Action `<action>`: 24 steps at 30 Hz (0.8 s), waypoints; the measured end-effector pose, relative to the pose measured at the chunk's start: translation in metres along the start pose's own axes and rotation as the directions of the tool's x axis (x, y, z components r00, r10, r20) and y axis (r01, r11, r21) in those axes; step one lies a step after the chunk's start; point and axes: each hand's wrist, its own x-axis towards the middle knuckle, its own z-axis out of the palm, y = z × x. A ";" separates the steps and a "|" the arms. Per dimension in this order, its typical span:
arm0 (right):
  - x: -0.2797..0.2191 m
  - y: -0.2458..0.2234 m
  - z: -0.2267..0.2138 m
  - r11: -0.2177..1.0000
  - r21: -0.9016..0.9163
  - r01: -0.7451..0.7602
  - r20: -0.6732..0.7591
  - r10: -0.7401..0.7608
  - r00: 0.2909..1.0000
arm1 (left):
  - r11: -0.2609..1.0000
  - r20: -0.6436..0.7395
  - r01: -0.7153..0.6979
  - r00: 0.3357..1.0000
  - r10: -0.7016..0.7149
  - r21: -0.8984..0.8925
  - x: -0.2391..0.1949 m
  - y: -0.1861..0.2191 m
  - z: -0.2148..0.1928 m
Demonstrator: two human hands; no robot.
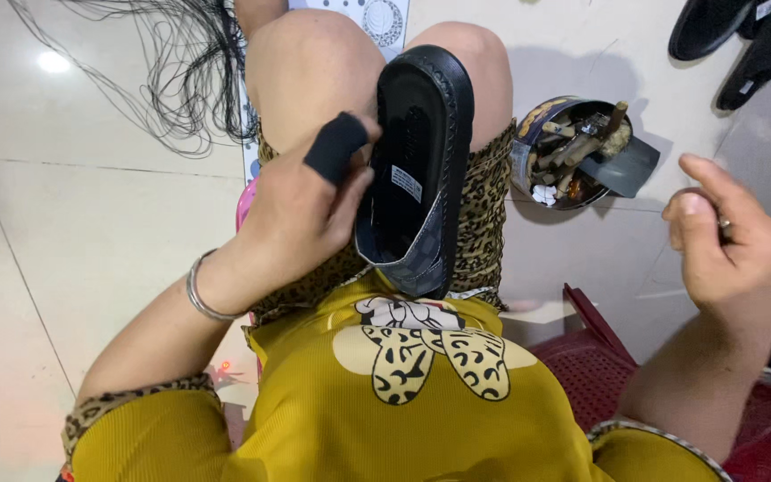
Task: The person sits on a low stool and sews a black slip-on shoe held between their legs. They use a needle and thread to stitch the shoe's upper, repeatedly pulling the thread through the material.
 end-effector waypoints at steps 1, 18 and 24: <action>0.000 -0.003 0.011 0.961 0.259 0.095 -0.056 -0.083 0.995 | 0.988 -0.123 -0.136 0.982 0.145 0.079 0.000 0.002 -0.002; 0.025 -0.096 0.071 0.789 0.080 0.609 -0.026 -0.609 0.793 | 0.861 0.501 0.192 0.862 0.081 -0.470 -0.006 0.017 -0.007; 0.038 -0.145 0.060 0.744 -0.238 0.624 0.011 -0.640 0.768 | 0.851 0.368 -0.107 0.869 0.332 -0.515 -0.019 0.019 0.014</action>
